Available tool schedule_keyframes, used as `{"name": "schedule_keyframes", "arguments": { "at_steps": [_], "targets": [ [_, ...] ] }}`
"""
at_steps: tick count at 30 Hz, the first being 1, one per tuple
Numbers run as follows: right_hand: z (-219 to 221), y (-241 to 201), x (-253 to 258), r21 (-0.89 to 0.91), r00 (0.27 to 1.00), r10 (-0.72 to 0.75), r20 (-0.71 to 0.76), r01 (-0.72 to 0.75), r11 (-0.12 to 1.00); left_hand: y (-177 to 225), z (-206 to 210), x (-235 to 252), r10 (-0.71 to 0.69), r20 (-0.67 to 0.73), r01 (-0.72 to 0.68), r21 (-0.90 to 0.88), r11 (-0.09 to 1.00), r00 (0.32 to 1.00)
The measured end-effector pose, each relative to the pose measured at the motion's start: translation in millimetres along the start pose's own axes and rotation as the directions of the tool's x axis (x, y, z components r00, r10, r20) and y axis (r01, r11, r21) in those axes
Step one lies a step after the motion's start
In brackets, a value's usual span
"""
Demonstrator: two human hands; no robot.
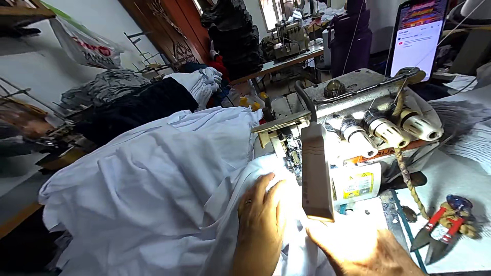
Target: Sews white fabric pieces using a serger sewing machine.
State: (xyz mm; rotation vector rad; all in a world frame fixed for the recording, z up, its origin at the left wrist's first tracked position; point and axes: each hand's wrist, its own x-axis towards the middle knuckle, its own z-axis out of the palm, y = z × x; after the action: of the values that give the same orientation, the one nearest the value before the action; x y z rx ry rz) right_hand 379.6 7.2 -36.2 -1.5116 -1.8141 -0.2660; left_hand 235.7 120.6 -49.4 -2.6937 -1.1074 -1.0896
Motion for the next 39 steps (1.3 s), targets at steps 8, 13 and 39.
{"name": "schedule_keyframes", "arguments": {
  "at_steps": [8,13,39],
  "targets": [
    [9.5,2.9,-12.5,-0.011,1.000,0.008,-0.030,-0.008,1.000,-2.7,-0.7,1.2,0.032,0.020,-0.033,0.041,0.999,0.999],
    [14.9,7.1,-9.1,-0.087,0.998,-0.019,-0.066,0.013,0.996,-4.3,-1.3,4.8,0.034,0.041,-0.035,0.043,0.998,0.999],
    [-9.3,58.9,29.6,0.838,0.936,0.103,0.335,-0.346,0.422,-57.7,-75.6,-6.6,0.380,0.235,-0.168,-0.611,0.773,0.895]
  ]
}}
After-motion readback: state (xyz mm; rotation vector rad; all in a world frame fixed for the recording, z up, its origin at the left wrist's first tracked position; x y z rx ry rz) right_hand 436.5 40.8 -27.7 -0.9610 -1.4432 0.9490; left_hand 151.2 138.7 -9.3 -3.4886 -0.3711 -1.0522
